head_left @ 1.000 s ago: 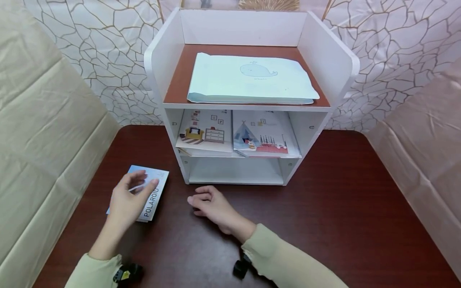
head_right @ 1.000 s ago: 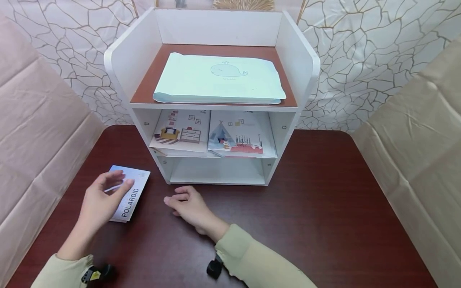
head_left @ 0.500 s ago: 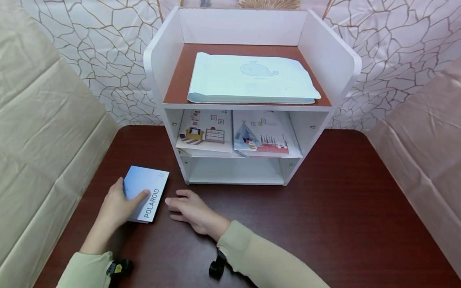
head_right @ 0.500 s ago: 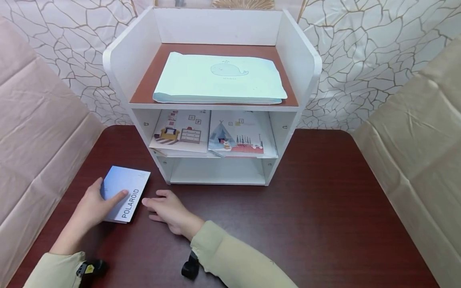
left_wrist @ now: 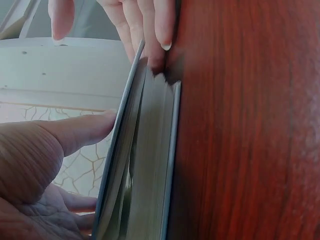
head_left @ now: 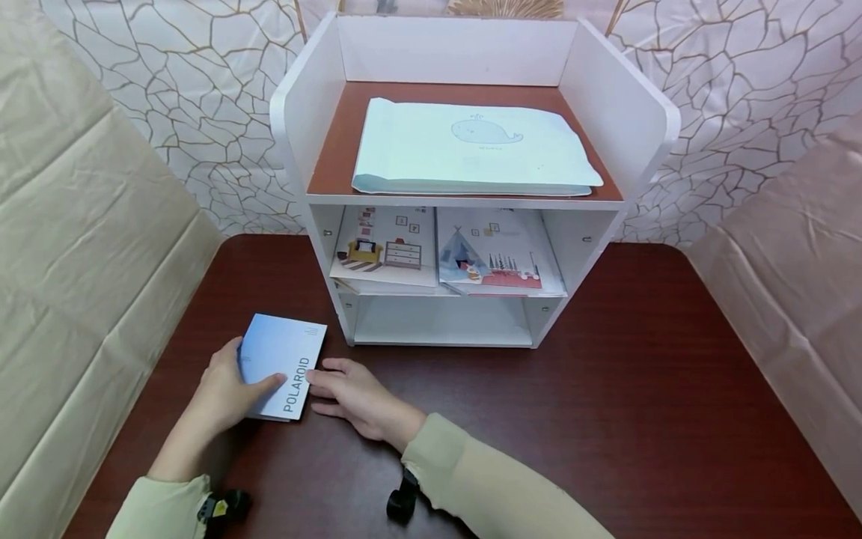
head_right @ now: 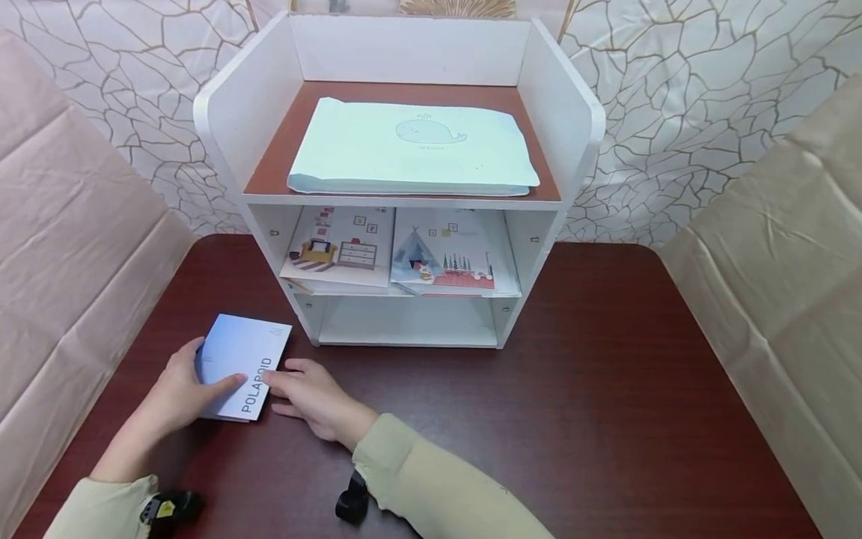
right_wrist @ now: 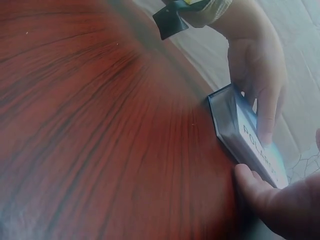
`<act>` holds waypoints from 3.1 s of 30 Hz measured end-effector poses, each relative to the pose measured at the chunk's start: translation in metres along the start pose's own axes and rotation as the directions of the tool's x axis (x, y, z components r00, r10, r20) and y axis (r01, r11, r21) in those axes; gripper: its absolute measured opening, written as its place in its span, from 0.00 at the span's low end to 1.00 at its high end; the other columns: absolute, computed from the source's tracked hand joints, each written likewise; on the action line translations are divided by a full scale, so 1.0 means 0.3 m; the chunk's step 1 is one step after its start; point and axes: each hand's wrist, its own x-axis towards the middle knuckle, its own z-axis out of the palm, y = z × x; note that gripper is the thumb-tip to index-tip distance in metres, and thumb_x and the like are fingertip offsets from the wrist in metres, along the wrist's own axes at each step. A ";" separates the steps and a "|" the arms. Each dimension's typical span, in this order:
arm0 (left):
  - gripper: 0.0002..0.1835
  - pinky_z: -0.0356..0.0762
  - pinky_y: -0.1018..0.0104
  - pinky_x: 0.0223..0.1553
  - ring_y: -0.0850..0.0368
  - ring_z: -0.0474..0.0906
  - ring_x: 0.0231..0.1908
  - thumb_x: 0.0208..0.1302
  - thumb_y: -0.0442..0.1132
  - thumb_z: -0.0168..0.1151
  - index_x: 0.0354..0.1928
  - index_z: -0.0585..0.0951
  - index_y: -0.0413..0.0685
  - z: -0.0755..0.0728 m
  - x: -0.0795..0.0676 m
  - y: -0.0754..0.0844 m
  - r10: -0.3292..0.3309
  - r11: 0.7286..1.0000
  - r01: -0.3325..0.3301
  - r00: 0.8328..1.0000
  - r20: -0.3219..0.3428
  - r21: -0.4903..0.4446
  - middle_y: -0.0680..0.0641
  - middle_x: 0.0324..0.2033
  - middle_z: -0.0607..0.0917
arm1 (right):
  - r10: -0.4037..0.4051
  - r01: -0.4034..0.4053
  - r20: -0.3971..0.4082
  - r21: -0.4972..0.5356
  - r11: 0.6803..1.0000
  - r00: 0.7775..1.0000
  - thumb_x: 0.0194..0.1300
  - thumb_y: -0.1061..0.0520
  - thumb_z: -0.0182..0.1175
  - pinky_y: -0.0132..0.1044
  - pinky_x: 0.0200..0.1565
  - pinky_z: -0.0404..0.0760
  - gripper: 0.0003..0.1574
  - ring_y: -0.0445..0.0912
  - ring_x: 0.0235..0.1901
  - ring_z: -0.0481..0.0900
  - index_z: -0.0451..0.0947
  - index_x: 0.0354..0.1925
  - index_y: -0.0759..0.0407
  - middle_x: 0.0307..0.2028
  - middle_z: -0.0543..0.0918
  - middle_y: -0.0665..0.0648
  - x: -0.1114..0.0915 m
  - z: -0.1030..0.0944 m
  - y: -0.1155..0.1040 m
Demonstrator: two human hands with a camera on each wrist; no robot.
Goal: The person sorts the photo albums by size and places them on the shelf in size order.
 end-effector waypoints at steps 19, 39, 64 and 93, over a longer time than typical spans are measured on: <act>0.54 0.66 0.38 0.56 0.32 0.62 0.61 0.62 0.63 0.59 0.69 0.50 0.23 -0.031 -0.026 0.000 -0.045 0.992 0.059 0.991 0.127 -0.115 0.23 0.64 0.60 | -0.056 0.055 -0.016 -0.059 0.997 0.998 0.65 0.61 0.62 0.39 0.49 0.80 0.37 0.49 0.46 0.81 0.59 0.63 0.80 0.45 0.81 0.60 -0.011 0.006 -0.010; 0.50 0.75 0.47 0.49 0.36 0.69 0.57 0.64 0.64 0.57 0.69 0.55 0.28 -0.018 -0.090 0.043 -0.008 0.987 0.045 0.973 0.232 -0.154 0.27 0.60 0.68 | -0.096 0.090 0.001 -0.371 0.924 0.995 0.65 0.58 0.63 0.39 0.39 0.83 0.17 0.44 0.33 0.82 0.74 0.47 0.67 0.35 0.84 0.55 -0.064 -0.079 -0.011; 0.44 0.79 0.58 0.44 0.51 0.77 0.52 0.60 0.53 0.68 0.71 0.57 0.41 0.222 -0.143 0.223 0.104 0.864 0.083 0.935 0.338 -0.497 0.39 0.59 0.73 | -0.006 0.048 0.121 -0.343 0.938 0.993 0.70 0.60 0.57 0.46 0.44 0.82 0.22 0.52 0.46 0.82 0.68 0.58 0.68 0.49 0.83 0.62 -0.275 -0.456 -0.159; 0.46 0.73 0.53 0.56 0.46 0.63 0.64 0.66 0.43 0.64 0.74 0.45 0.37 0.309 -0.026 0.306 0.063 0.220 0.289 0.949 0.309 -0.932 0.35 0.67 0.59 | -0.030 0.061 0.101 -0.317 0.947 0.994 0.67 0.61 0.61 0.46 0.42 0.83 0.30 0.53 0.36 0.84 0.63 0.64 0.65 0.47 0.79 0.74 -0.226 -0.471 -0.175</act>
